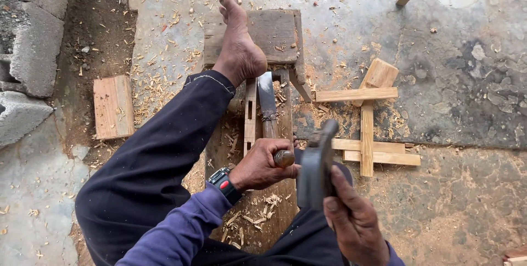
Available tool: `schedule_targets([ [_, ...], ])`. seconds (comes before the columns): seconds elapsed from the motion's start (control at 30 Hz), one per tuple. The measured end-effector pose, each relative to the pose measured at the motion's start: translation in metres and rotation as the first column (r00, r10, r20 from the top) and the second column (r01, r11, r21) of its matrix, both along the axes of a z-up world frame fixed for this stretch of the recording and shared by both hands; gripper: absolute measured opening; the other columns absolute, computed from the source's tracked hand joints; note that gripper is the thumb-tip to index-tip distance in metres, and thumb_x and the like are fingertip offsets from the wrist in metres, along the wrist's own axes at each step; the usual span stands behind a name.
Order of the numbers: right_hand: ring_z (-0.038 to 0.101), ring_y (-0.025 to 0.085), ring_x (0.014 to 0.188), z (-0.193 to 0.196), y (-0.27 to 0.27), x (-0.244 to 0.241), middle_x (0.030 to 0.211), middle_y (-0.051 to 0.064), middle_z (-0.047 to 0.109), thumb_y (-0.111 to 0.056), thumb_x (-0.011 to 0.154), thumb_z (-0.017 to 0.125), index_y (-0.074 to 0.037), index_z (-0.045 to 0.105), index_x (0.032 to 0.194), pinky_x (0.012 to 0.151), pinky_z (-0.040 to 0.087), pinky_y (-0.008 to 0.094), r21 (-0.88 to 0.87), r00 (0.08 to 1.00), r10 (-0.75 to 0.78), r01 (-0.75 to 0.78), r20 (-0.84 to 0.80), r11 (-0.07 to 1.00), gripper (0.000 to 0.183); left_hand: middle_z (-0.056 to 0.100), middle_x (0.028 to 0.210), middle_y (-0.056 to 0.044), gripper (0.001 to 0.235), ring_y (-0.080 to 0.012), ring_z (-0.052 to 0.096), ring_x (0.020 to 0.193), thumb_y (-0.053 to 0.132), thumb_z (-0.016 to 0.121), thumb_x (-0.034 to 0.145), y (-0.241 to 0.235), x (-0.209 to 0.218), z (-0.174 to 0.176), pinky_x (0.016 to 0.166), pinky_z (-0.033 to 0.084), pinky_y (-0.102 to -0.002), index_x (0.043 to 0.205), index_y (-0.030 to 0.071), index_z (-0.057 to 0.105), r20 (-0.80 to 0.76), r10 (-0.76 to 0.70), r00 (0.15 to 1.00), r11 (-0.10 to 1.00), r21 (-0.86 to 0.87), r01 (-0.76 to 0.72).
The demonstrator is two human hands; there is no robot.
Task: The person sits on the ground and uses a hammer to strike a chisel, carving a groove into a piece of wood held between their legs. The left foot rests on the wood to keep it steady while the right hand repeatedly hammers the chisel.
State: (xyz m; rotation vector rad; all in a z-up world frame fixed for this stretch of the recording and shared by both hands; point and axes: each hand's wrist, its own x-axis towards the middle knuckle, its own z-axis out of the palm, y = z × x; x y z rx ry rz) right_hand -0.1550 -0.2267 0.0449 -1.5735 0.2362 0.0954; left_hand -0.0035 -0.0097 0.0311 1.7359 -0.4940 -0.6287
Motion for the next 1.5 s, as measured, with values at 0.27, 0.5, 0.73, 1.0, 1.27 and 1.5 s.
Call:
schedule_targets([
  [0.27,0.057,0.011,0.076,0.030,0.005,0.016,0.086,0.005,0.064,-0.012,0.101,0.064,-0.005,0.051,0.150,0.069,0.049,0.026,-0.348,0.936,0.292,-0.212,0.194,0.913,0.051,0.072,0.092,-0.002,0.028,-0.0074,0.064,0.084,0.017,0.084,0.084,0.019,0.003,-0.012,0.075,0.054,-0.029,0.104,0.002,0.072,0.026,-0.056,0.998,0.989,-0.132,0.059],
  [0.5,0.057,0.011,0.071,0.058,0.027,0.049,0.081,0.004,0.061,-0.009,0.097,0.064,-0.007,0.053,0.148,0.066,0.051,0.026,-0.457,0.906,0.405,-0.309,0.126,0.834,0.053,0.072,0.095,0.001,0.027,-0.0071,0.067,0.088,0.013,0.083,0.083,0.030,0.002,-0.023,0.079,0.058,-0.027,0.105,0.005,0.070,-0.061,-0.076,0.995,0.974,-0.217,0.061],
  [0.73,0.060,0.012,0.075,0.065,0.040,0.047,0.085,0.006,0.064,-0.010,0.098,0.064,-0.009,0.054,0.148,0.068,0.052,0.029,-0.494,0.899,0.425,-0.323,0.106,0.807,0.050,0.072,0.094,-0.003,0.035,-0.0117,0.066,0.084,0.015,0.085,0.081,0.039,-0.003,-0.032,0.077,0.057,-0.032,0.110,0.003,0.069,-0.092,-0.060,0.994,0.993,-0.108,0.050],
  [1.0,0.057,0.014,0.073,0.062,0.052,0.040,0.085,0.005,0.060,-0.020,0.102,0.061,-0.010,0.053,0.150,0.065,0.052,0.032,-0.544,0.878,0.467,-0.343,0.103,0.766,0.050,0.070,0.085,0.000,0.022,-0.0112,0.068,0.073,0.020,0.080,0.086,0.040,-0.002,-0.091,0.069,0.061,-0.028,0.099,0.007,0.067,0.035,-0.099,0.994,0.976,-0.193,0.104],
  [1.27,0.044,0.009,0.042,-0.006,0.051,-0.011,0.057,-0.002,0.052,-0.022,0.097,0.061,-0.030,0.044,0.158,0.039,0.038,0.026,-0.092,0.838,-0.051,0.001,-0.543,0.996,0.065,0.063,0.072,0.003,0.033,-0.0056,0.057,0.063,0.029,0.088,0.082,0.016,0.070,-0.087,0.055,0.050,-0.023,0.081,0.008,0.063,-0.273,0.157,0.949,0.931,-0.281,-0.235],
  [1.5,0.055,0.007,0.072,-0.164,0.046,-0.108,0.090,0.001,0.065,-0.006,0.095,0.060,-0.022,0.050,0.155,0.068,0.043,0.022,-0.037,0.871,0.124,-0.160,-0.475,0.986,0.062,0.052,0.068,0.006,0.042,-0.0047,0.047,0.061,0.033,0.091,0.079,0.005,0.015,-0.032,0.051,0.041,-0.023,0.076,0.008,0.058,-0.112,0.311,0.944,0.913,-0.241,-0.330],
])
